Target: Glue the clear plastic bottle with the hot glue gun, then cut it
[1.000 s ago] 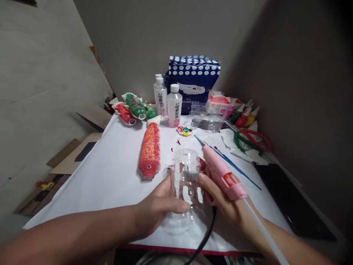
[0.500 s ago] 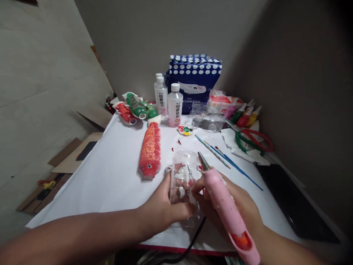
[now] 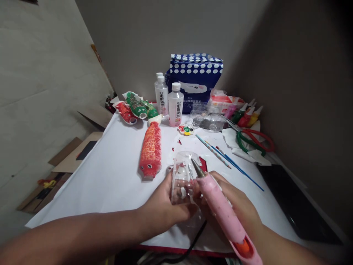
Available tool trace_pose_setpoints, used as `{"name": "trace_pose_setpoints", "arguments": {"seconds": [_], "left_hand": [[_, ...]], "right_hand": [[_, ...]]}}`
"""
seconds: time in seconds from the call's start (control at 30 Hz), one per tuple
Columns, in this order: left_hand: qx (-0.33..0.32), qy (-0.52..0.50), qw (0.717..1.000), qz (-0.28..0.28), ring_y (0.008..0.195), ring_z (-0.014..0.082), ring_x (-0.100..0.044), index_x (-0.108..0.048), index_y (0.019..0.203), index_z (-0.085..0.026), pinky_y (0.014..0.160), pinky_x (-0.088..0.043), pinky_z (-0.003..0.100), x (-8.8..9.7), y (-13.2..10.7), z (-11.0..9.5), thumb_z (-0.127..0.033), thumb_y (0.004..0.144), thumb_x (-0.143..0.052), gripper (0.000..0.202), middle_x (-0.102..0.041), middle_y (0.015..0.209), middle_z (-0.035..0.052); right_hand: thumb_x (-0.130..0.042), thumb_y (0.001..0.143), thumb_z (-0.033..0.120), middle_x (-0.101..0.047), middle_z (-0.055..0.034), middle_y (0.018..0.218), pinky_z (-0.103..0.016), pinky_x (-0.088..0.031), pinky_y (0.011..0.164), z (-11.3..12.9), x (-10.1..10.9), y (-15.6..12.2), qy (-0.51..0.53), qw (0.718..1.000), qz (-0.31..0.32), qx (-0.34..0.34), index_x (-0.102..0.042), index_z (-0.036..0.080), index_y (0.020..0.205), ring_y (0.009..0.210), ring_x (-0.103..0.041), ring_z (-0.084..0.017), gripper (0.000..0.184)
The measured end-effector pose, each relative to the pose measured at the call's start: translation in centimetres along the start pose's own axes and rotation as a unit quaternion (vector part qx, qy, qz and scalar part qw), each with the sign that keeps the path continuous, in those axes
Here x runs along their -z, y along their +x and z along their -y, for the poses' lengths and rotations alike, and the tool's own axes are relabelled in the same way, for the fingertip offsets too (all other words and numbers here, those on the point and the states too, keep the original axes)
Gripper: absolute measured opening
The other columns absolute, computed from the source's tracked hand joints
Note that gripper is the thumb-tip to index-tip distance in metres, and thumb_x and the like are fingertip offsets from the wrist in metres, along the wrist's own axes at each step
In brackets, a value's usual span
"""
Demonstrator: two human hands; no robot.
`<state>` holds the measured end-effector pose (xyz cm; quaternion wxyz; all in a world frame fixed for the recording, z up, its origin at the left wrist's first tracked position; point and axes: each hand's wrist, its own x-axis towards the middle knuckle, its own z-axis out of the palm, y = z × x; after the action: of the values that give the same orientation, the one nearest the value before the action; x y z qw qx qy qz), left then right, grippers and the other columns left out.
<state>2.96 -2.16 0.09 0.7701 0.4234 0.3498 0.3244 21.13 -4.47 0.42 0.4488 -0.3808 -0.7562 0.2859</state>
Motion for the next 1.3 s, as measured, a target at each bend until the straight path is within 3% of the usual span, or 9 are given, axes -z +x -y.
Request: {"name": "trace_pose_setpoints", "arguments": {"seconds": [0.1,0.3,0.53,0.63,0.73,0.97,1.13,1.3], "left_hand": [[-0.009,0.004,1.000,-0.002,0.099,0.0242,-0.065,-0.042,0.123,-0.017,0.085,-0.049,0.034,0.2,0.0,0.2,-0.014,0.068,-0.080,0.067,-0.066,0.110,0.0103],[-0.019,-0.023,1.000,0.007,0.100,0.0261,-0.065,-0.040,0.122,-0.017,0.085,-0.049,0.037,0.1,0.2,0.4,-0.014,0.066,-0.082,0.070,-0.066,0.110,0.0110],[-0.009,-0.024,1.000,0.000,0.099,0.0258,-0.066,-0.042,0.118,-0.017,0.087,-0.050,0.037,0.1,0.2,0.3,-0.015,0.064,-0.084,0.068,-0.067,0.108,0.0115],[-0.014,-0.016,1.000,-0.001,0.101,0.0261,-0.066,-0.043,0.122,-0.017,0.087,-0.050,0.037,0.2,0.2,0.2,-0.015,0.066,-0.083,0.069,-0.067,0.111,0.0123],[-0.018,-0.005,1.000,-0.016,0.103,0.0256,-0.065,-0.043,0.126,-0.018,0.087,-0.050,0.036,0.4,0.1,0.2,-0.019,0.068,-0.084,0.071,-0.066,0.113,0.0116],[-0.033,-0.007,0.999,-0.024,0.119,0.0307,-0.058,-0.043,0.127,-0.018,0.098,-0.045,0.041,0.6,-0.1,0.0,-0.035,0.070,-0.084,0.072,-0.063,0.123,0.0141],[-0.049,0.007,0.999,-0.013,0.124,0.0324,-0.055,-0.043,0.129,-0.016,0.102,-0.043,0.043,0.3,0.0,-0.6,-0.041,0.075,-0.080,0.071,-0.062,0.129,0.0170],[-0.042,-0.005,0.999,-0.012,0.126,0.0311,-0.054,-0.041,0.134,-0.016,0.103,-0.042,0.040,0.2,-0.1,-0.8,-0.033,0.078,-0.079,0.070,-0.061,0.134,0.0159]], "right_hand": [[-0.052,0.093,0.019,-0.063,-0.0020,0.076,-0.032,-0.054,0.065,0.1,-0.1,0.0,-0.007,1.000,-0.007,0.019,-0.061,0.024,0.095,0.065,-0.062,-0.020,0.010],[-0.058,0.087,0.018,-0.061,-0.0024,0.083,-0.030,-0.051,0.069,-0.4,-0.2,-0.1,-0.011,1.000,-0.002,0.019,-0.054,0.026,0.088,0.080,-0.063,-0.022,0.009],[-0.057,0.086,0.018,-0.062,-0.0012,0.078,-0.028,-0.049,0.061,-0.2,-0.1,-0.3,-0.034,0.999,-0.007,0.005,-0.053,0.024,0.085,0.067,-0.062,-0.018,0.007],[-0.058,0.085,0.016,-0.062,0.0004,0.072,-0.027,-0.046,0.055,-0.2,-0.3,-0.5,-0.056,0.998,-0.038,-0.013,-0.054,0.023,0.083,0.060,-0.061,-0.017,0.009],[-0.057,0.086,0.017,-0.065,-0.0014,0.075,-0.029,-0.046,0.055,-0.4,-0.3,-0.7,-0.047,0.998,-0.041,-0.019,-0.059,0.022,0.091,0.062,-0.062,-0.018,0.007],[-0.055,0.089,0.029,-0.072,-0.0079,0.097,-0.033,-0.055,0.069,-0.6,0.3,-0.6,0.015,1.000,0.002,0.006,-0.064,0.023,0.111,0.082,-0.069,-0.025,0.024],[-0.056,0.092,0.023,-0.071,-0.0060,0.091,-0.033,-0.055,0.072,-0.6,0.4,-0.2,0.024,0.999,0.006,0.046,-0.065,0.026,0.116,0.082,-0.068,-0.024,0.026],[-0.059,0.090,0.021,-0.071,-0.0069,0.097,-0.032,-0.055,0.074,-0.8,0.3,-0.1,0.013,0.997,0.002,0.070,-0.063,0.025,0.121,0.085,-0.069,-0.024,0.032]]}}
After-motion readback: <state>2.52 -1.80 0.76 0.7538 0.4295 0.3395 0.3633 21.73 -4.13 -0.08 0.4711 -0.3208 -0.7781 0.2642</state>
